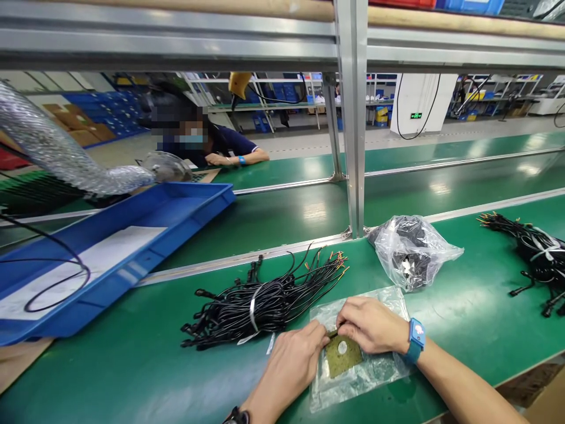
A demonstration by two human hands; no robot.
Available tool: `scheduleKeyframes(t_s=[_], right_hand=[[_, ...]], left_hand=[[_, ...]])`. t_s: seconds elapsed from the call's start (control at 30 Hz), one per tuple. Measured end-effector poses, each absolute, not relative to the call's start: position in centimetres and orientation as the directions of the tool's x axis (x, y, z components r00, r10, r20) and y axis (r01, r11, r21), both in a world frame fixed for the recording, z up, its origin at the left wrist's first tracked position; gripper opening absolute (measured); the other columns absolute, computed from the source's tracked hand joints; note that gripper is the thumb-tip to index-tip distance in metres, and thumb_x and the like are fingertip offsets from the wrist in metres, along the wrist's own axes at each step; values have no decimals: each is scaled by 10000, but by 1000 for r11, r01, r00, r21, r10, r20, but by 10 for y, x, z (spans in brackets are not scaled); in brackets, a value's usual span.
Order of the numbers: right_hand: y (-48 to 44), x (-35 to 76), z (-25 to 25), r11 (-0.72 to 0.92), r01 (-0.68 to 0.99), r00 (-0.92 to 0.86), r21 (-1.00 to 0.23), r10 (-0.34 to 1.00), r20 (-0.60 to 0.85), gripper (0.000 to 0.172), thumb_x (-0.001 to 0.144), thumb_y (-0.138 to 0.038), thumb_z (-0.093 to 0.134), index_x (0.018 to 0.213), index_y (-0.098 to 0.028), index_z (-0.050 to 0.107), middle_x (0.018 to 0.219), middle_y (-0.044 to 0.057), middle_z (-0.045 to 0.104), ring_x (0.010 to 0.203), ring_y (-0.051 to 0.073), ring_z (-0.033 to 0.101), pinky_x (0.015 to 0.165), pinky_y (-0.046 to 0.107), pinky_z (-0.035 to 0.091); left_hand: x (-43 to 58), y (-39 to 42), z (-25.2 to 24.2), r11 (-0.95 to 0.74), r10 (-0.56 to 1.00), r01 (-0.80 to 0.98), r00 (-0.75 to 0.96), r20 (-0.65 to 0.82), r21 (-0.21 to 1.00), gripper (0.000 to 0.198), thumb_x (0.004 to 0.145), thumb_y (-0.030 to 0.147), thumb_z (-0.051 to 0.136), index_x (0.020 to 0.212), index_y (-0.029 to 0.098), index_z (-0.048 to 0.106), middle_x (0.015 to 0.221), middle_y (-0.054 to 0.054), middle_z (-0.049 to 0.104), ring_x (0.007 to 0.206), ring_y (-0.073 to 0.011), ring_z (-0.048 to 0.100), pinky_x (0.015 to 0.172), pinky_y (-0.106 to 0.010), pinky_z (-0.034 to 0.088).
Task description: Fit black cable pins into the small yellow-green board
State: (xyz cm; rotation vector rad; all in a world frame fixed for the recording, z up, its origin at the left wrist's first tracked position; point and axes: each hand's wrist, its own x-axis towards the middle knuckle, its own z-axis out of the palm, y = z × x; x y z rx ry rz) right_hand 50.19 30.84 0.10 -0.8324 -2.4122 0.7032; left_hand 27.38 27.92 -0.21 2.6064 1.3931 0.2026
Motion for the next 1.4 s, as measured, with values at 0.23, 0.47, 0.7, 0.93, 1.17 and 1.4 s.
scheduleKeyframes(t_s=[0.23,0.47,0.7,0.93,1.17,1.4], right_hand=[[308,502,1,663,381,-680,-644,673,291,254,1062,-347,405,991,-199,598,903,72,639,826,210,580,761,324,453],[306,499,2,662,391,-650,-640,691,316,252,1068,-344,393,988,-201,586,900,70,642,847,215,575,781,335,445],[304,495,0,674,389,-669,-628,675,311,252,1062,-351,405,982,-201,591,890,65,633,834,211,568,783,337,454],[306,498,1,618,403,-589,-675,740,326,231,1052,-342,456,979,-199,621,890,64,661,816,204,601,747,327,476],[312,502,0,384,405,-197,-830,923,331,288,1049,-437,483,1067,-198,643,958,72,695,867,217,631,779,341,507],[306,489,-7,251,213,-248,-944,949,196,346,1001,-518,560,1067,-191,653,983,66,683,878,212,625,798,334,509]], left_hand=[[276,279,3,-510,850,840,525,-39,184,224,962,114,497,834,195,661,805,-43,726,719,-237,700,574,-359,197],[277,281,7,-482,856,864,500,-129,148,295,1004,164,445,856,195,698,810,-69,758,724,-274,720,572,-372,175],[277,281,13,-455,870,878,474,-137,149,237,1020,205,481,880,186,672,817,-66,744,745,-278,721,565,-356,201],[271,281,7,-437,883,835,469,-16,335,181,997,198,499,851,206,604,794,-24,717,734,-222,696,597,-319,300],[272,285,1,-330,925,518,345,160,789,176,1006,292,450,937,218,594,734,1,654,680,-167,630,643,-255,434],[285,282,-12,-274,927,204,317,201,940,406,911,466,677,1197,186,613,923,-63,668,811,-187,668,686,-255,541]])
